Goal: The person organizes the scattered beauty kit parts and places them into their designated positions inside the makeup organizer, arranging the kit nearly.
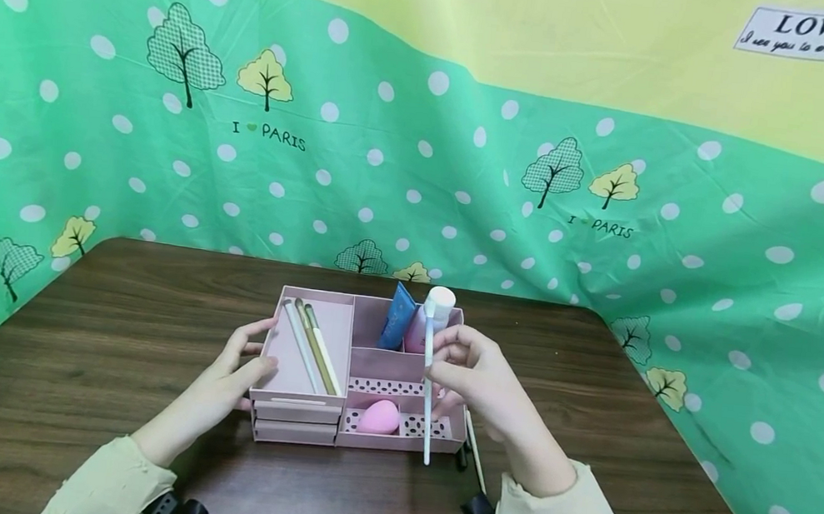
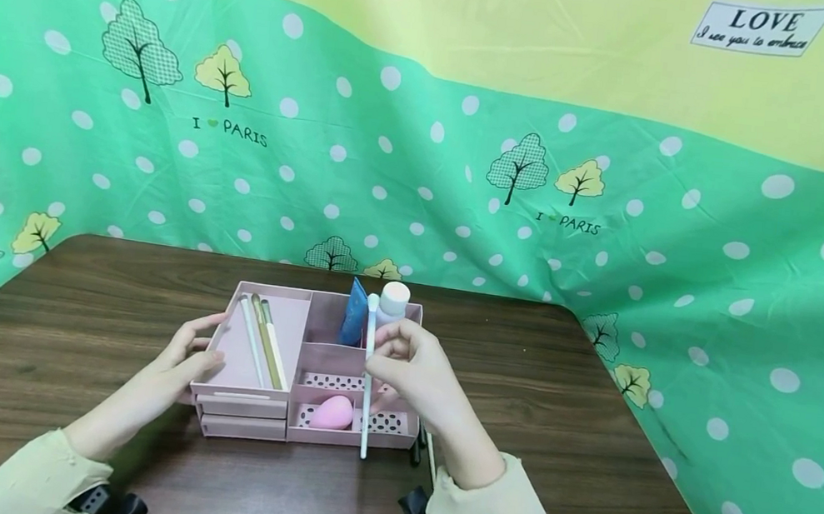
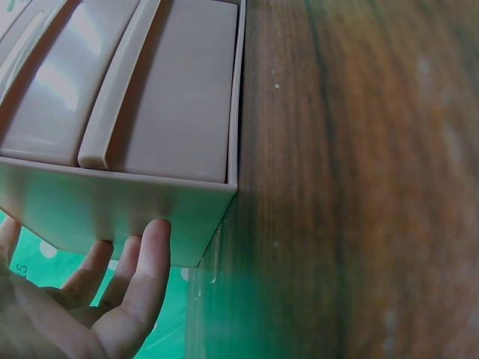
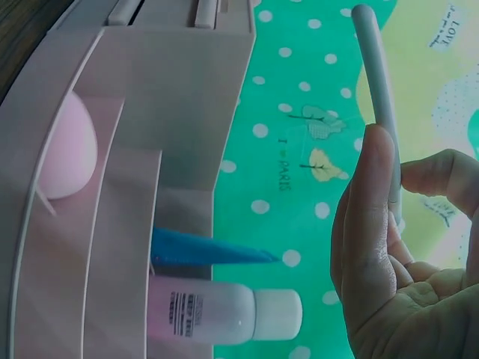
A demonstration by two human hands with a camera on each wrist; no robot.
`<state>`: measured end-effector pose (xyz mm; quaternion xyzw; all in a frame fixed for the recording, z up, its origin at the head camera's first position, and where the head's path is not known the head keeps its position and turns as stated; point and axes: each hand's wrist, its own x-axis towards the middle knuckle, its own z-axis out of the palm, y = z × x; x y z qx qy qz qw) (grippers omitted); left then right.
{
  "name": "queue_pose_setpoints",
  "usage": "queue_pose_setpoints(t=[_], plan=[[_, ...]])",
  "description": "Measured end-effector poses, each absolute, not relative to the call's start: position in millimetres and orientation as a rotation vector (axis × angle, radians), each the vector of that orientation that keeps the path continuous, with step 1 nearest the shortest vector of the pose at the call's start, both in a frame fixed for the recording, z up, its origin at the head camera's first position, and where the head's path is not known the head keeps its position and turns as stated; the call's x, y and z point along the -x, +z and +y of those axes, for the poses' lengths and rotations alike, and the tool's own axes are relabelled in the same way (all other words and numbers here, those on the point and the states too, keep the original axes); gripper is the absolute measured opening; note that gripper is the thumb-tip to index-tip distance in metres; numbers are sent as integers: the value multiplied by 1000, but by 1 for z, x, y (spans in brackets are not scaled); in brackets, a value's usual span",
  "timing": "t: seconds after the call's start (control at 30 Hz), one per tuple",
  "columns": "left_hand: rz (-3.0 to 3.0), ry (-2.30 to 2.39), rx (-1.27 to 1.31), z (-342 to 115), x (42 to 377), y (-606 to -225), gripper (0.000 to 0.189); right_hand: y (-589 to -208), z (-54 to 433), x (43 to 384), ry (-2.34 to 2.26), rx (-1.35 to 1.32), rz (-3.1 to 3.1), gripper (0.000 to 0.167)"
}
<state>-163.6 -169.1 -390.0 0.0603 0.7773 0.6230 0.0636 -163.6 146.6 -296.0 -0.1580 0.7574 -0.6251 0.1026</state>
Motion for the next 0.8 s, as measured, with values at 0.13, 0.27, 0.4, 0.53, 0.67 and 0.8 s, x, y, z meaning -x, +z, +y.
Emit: queue_pose_setpoints(t=[0.13, 0.27, 0.4, 0.53, 0.67, 0.8], plan=[[2358, 1875, -174, -169, 163, -389, 61, -295, 141, 163, -1859, 492, 2214, 29], [2368, 1864, -167, -169, 162, -389, 60, -293, 136, 163, -1872, 510, 2181, 29], [2370, 1854, -157, -169, 162, -389, 61, -291, 131, 163, -1891, 511, 2157, 31], [2372, 1846, -152, -168, 162, -388, 61, -291, 126, 164, -1913, 508, 2138, 29], [2370, 1856, -161, -169, 162, -388, 61, -292, 120, 165, -1921, 527, 2130, 26], [2365, 1872, -176, -169, 163, -390, 60, -292, 114, 166, -1921, 532, 2133, 26]])
